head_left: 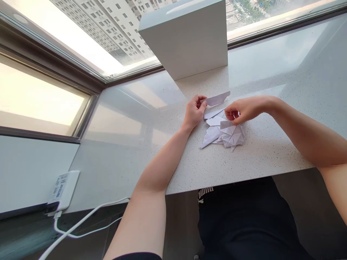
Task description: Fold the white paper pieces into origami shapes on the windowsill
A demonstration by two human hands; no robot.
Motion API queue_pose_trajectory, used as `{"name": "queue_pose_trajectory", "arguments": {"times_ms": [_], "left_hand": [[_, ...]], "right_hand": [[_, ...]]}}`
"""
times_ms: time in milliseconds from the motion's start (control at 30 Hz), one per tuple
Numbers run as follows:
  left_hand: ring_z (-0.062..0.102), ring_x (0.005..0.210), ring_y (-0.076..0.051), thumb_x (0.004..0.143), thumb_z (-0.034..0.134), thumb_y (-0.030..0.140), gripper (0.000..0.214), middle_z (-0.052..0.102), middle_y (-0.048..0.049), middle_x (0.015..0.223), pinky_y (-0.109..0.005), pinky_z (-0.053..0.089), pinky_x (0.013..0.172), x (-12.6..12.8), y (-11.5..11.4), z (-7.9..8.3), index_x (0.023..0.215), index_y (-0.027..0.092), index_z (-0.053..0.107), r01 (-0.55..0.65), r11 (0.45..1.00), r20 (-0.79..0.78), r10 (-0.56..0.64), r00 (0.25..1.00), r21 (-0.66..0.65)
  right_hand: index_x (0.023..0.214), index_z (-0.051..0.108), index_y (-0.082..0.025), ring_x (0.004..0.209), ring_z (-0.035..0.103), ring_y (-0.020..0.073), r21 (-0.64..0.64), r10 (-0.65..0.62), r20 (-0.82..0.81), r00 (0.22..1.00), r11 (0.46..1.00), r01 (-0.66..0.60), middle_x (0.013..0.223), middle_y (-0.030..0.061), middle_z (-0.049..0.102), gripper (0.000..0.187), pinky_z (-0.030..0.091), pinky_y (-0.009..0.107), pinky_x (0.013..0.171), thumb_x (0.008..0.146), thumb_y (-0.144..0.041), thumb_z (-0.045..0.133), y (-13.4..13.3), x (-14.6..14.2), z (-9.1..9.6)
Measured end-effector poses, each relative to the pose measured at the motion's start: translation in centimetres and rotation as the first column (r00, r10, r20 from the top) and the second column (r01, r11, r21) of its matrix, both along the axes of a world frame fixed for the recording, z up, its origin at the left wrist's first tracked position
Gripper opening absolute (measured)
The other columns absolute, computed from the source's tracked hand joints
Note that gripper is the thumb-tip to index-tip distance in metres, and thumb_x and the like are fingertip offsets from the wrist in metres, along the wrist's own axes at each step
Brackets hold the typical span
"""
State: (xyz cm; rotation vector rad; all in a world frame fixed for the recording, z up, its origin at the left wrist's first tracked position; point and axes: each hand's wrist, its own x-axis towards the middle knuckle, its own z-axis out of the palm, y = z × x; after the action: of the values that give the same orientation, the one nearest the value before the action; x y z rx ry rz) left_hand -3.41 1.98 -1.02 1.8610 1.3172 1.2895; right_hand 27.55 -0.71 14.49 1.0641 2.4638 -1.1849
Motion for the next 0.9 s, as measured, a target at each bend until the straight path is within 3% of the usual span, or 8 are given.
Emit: {"name": "queue_pose_trajectory", "arguments": {"times_ms": [100,167,300,467,567,667,767,900], "left_hand": [[0.083,0.091,-0.021,0.117,0.084,0.058,0.032,0.087,-0.008,0.112,-0.034,0.068,0.083,0.1,-0.1,0.2,0.123,0.027,0.081,-0.004,1.0,0.01,0.004,1.0,-0.007],[0.082,0.091,-0.021,0.116,0.085,0.059,0.032,0.087,-0.0076,0.11,-0.035,0.068,0.083,0.1,-0.2,0.3,0.122,0.027,0.081,-0.009,1.0,0.015,0.009,1.0,-0.013],[0.081,0.091,-0.021,0.114,0.087,0.06,0.034,0.085,-0.0058,0.105,-0.035,0.068,0.085,0.2,-0.4,0.7,0.12,0.027,0.08,-0.011,0.999,0.017,0.012,1.0,-0.032],[0.083,0.093,-0.022,0.114,0.088,0.057,0.031,0.085,-0.0055,0.104,-0.035,0.07,0.088,0.3,-0.5,1.1,0.121,0.027,0.081,-0.01,0.998,0.029,0.011,1.0,-0.056],[0.085,0.096,-0.022,0.115,0.087,0.055,0.03,0.086,-0.006,0.107,-0.036,0.071,0.09,0.3,-0.5,1.0,0.122,0.027,0.081,-0.001,0.998,0.029,0.003,1.0,-0.064],[0.085,0.094,-0.022,0.117,0.086,0.055,0.029,0.085,-0.0058,0.106,-0.037,0.072,0.092,0.2,-0.4,0.8,0.123,0.027,0.081,0.0,0.998,0.023,0.001,1.0,-0.059],[0.086,0.094,-0.022,0.117,0.086,0.053,0.027,0.085,-0.0051,0.104,-0.037,0.072,0.091,0.2,-0.3,0.7,0.122,0.027,0.08,-0.003,0.999,0.021,0.005,1.0,-0.054],[0.085,0.095,-0.021,0.117,0.085,0.049,0.023,0.086,-0.005,0.106,-0.036,0.07,0.09,0.2,-0.4,0.7,0.122,0.028,0.081,-0.007,0.999,0.02,0.008,1.0,-0.05]], "right_hand": [[0.097,0.08,-0.026,0.097,0.076,0.0291,0.043,0.031,0.057,0.998,0.999,-0.033,0.105,0.0056,0.085,0.026,0.047,0.041,0.085,0.095,-0.046,0.097,-0.6,-0.2,-0.1],[0.098,0.083,-0.026,0.099,0.077,0.0309,0.113,0.019,0.01,1.0,0.993,-0.02,0.105,0.0077,0.086,0.026,0.048,0.042,0.087,0.101,-0.05,0.094,-1.5,-1.0,-0.6],[0.123,0.089,-0.02,0.114,0.077,0.0362,0.328,0.023,-0.186,0.982,0.944,0.04,0.125,0.017,0.085,0.028,0.054,0.045,0.097,0.116,-0.046,0.082,-4.1,-3.6,-2.6],[0.141,0.089,-0.014,0.132,0.074,0.0447,0.504,0.225,-0.124,0.967,0.853,-0.134,0.145,0.025,0.081,0.035,0.059,0.051,0.104,0.113,-0.033,0.089,-5.9,-5.5,-4.7],[0.137,0.088,-0.016,0.129,0.074,0.042,0.501,0.268,-0.172,0.948,0.852,-0.15,0.141,0.0218,0.082,0.028,0.06,0.05,0.103,0.112,-0.028,0.09,-6.0,-5.5,-5.1],[0.129,0.085,-0.02,0.122,0.074,0.037,0.45,0.247,-0.263,0.933,0.886,-0.108,0.131,0.0167,0.083,0.018,0.059,0.048,0.102,0.111,-0.021,0.087,-5.8,-5.5,-5.2],[0.114,0.08,-0.021,0.116,0.074,0.0315,0.352,0.181,-0.373,0.91,0.935,-0.042,0.125,0.0133,0.083,0.006,0.058,0.045,0.102,0.112,-0.016,0.08,-5.3,-5.4,-5.0],[0.105,0.072,-0.025,0.106,0.075,0.0261,0.158,0.06,-0.51,0.858,0.987,0.025,0.113,0.0077,0.082,0.011,0.059,0.041,0.097,0.113,-0.027,0.08,-3.9,-4.7,-4.7]]}}
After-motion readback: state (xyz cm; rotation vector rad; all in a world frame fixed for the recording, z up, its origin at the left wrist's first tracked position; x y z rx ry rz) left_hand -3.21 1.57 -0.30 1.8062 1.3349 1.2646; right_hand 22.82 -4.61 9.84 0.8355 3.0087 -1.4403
